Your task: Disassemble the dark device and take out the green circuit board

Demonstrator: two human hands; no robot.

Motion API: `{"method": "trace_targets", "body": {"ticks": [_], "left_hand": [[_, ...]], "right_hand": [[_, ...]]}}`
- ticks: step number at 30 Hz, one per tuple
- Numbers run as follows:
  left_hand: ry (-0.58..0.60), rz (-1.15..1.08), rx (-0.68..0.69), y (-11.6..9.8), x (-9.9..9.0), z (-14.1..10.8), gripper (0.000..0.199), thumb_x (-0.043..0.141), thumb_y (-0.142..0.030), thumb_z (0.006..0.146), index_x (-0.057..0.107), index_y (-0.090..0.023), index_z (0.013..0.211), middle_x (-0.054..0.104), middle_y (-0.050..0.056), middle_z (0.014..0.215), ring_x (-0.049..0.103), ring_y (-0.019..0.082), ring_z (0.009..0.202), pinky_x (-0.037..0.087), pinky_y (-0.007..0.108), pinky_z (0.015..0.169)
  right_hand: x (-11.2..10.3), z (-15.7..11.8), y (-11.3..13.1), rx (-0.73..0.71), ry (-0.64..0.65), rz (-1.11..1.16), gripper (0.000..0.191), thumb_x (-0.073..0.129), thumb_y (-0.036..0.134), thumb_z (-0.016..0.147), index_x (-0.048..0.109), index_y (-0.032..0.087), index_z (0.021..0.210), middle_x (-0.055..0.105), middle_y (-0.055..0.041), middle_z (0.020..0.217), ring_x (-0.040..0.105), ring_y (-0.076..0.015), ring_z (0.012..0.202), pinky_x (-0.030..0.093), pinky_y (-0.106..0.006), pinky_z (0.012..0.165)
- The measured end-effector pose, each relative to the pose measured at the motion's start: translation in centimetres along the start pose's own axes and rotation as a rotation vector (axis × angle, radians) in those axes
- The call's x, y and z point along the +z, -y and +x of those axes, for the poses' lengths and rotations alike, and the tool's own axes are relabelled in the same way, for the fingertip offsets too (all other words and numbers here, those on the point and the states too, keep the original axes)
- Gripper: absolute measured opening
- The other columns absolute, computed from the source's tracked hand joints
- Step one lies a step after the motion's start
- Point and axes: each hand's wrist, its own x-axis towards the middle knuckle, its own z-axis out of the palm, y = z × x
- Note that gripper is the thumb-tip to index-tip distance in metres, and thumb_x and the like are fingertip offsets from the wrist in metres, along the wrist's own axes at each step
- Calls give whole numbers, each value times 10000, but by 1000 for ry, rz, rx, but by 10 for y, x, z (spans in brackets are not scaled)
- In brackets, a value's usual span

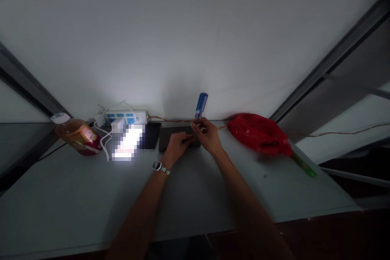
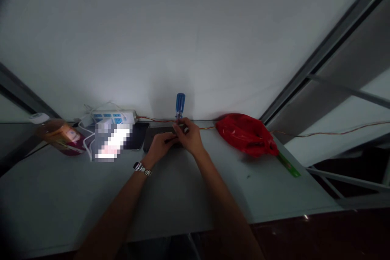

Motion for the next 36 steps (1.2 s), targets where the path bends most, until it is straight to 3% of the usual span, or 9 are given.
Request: {"method": "trace_targets", "body": {"ticks": [2,5,9,13,16,20,23,30,36], "left_hand": [[20,15,29,2,-1,0,210,598,-300,927,768,-198,859,711,23,751,625,158,699,440,267,683],[56,-16,49,3,-1,-1,236,564,-311,946,760,-205,869,714,22,780,633,160,732,453,271,706],[-42,-26,-37,0,2,-4,197,688,-353,856,735,-204,976,745,39,907,667,187,820,492,301,771],[-158,-81,-104,-5,7,-5,176,717,-331,827,724,-195,940,756,38,903,691,187,826,516,304,783],[-147,-110,-103,-8,9,-6,114,659,-264,871,744,-197,908,764,29,873,699,177,785,522,291,753],[-93,-96,-67,-7,4,-5,158,622,-261,900,757,-200,957,770,38,910,701,185,805,522,295,772],[-47,-69,-18,-4,0,-5,190,591,-282,926,755,-193,962,764,44,881,692,188,795,514,302,769],[-98,-43,-55,-4,1,-7,179,692,-275,850,710,-192,1007,747,53,978,686,191,885,516,313,828],[-193,14,-111,-9,9,-8,66,682,-248,858,720,-196,872,760,36,889,691,204,865,502,352,857]], "right_hand": [[-5,0,4,-4,83,24,275,546,416,911,681,217,1046,735,-46,959,614,-137,655,429,-230,504],[-10,-1,9,-9,107,6,273,543,390,918,709,223,1057,756,-43,918,642,-154,677,452,-244,536],[-3,-3,9,-1,-25,-38,176,652,378,846,684,207,818,693,-5,721,568,-131,580,430,-248,539],[10,-4,3,13,-161,-26,312,693,394,809,503,212,643,512,52,567,449,-106,522,382,-236,517],[14,-5,1,25,-187,-54,363,696,423,804,458,216,624,465,62,552,416,-101,512,366,-233,506],[5,-6,5,9,-8,-36,225,626,426,863,648,204,892,666,-8,752,576,-139,632,417,-230,520],[-6,-5,10,-16,131,-13,294,555,379,916,664,209,1129,745,-50,917,657,-168,734,450,-242,544],[-1,-5,7,-26,-6,-94,168,653,367,854,670,205,815,703,-9,747,597,-142,626,442,-251,580],[13,-7,2,-6,-155,-163,322,681,408,824,496,214,646,513,55,536,447,-107,496,368,-240,511]]}}
